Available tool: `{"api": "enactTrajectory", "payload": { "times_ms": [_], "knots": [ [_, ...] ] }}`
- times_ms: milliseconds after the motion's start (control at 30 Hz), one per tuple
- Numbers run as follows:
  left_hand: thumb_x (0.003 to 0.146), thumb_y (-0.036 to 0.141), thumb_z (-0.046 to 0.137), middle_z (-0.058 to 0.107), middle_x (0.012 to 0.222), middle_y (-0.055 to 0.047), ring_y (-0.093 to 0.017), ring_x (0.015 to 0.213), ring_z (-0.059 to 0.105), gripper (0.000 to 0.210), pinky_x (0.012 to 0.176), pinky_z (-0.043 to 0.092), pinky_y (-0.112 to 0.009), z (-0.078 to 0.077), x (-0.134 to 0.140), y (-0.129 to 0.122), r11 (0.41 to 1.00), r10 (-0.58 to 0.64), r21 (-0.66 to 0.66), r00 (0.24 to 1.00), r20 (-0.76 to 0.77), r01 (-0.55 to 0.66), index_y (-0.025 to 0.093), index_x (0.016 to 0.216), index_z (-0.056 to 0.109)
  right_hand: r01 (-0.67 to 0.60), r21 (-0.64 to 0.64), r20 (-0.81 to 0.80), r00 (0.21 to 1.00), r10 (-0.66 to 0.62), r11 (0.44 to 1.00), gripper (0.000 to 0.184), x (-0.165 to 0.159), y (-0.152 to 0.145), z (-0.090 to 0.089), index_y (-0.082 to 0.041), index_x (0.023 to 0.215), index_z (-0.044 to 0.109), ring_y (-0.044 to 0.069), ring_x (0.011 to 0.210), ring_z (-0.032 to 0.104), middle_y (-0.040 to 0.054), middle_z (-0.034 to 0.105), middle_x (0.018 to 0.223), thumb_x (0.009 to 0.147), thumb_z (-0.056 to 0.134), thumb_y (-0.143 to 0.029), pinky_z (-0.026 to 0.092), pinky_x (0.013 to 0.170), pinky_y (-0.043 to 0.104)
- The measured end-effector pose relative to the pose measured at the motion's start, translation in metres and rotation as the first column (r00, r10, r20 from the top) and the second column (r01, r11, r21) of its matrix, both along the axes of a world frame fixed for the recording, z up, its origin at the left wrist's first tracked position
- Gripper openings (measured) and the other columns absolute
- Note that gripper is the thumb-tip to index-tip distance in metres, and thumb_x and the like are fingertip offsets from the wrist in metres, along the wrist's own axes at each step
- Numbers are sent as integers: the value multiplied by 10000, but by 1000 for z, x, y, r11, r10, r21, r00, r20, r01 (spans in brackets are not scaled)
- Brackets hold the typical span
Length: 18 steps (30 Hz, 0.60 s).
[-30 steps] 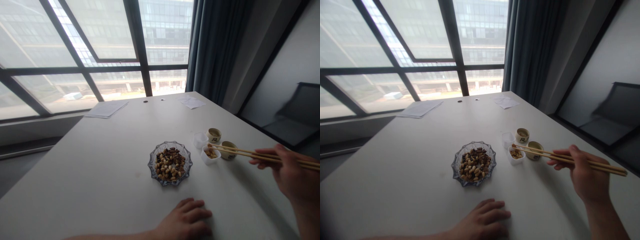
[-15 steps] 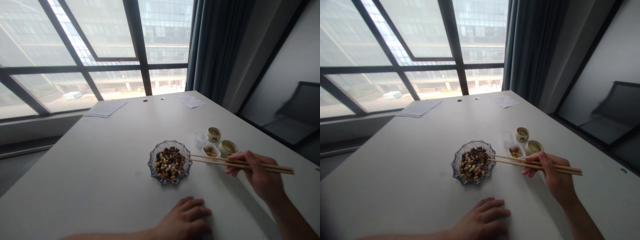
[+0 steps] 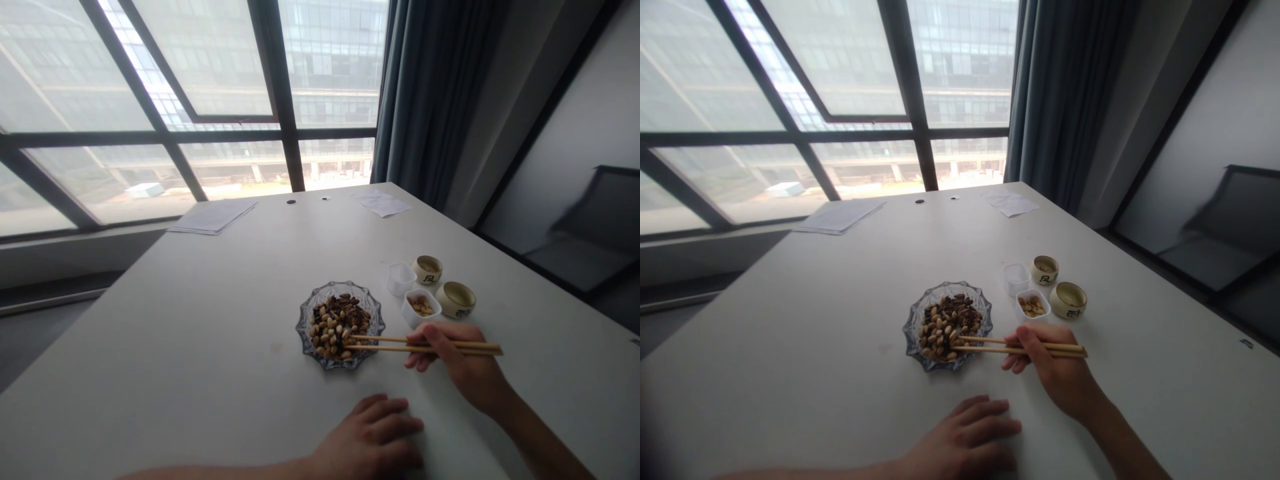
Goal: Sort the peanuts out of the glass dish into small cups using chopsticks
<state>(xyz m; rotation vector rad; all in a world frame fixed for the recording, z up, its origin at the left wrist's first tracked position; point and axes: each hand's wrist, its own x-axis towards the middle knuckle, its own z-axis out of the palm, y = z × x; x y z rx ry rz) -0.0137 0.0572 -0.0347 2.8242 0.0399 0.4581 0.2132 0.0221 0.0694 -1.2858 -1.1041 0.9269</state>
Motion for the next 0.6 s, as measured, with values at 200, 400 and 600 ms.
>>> {"api": "enactTrajectory", "payload": {
  "times_ms": [200, 400, 600],
  "knots": [
    [1074, 386, 645, 641, 1505, 2, -220, 1496, 490, 234, 1280, 335, -365, -1, 0, 1, 1000, -4, -22, 1000, -11, 4, 265, 1273, 667, 112, -39, -39, 993, -114, 993, 554, -6, 1, -2, -154, 844, 832, 243, 611, 793, 125, 812, 724, 867, 743, -701, 665, 584, 306],
    [1090, 383, 613, 634, 1515, 13, -216, 1496, 492, 220, 1276, 344, -364, -3, 0, -1, 1000, 0, -25, 1000, -13, 0, 269, 1271, 667, 268, 72, -41, 963, -265, 961, 500, 27, -1, 7, -168, 822, 837, 246, 588, 792, 127, 808, 716, 887, 751, -656, 662, 552, 284],
    [1116, 389, 559, 608, 1546, 25, -216, 1518, 467, 231, 1287, 324, -366, -1, -1, 1, 999, -10, -46, 999, -32, 8, 276, 1292, 657, 553, 165, -163, 832, -530, 817, 461, 89, -8, 13, -151, 737, 811, 217, 483, 748, 116, 768, 622, 883, 767, -586, 605, 440, 236]
  ]
}}
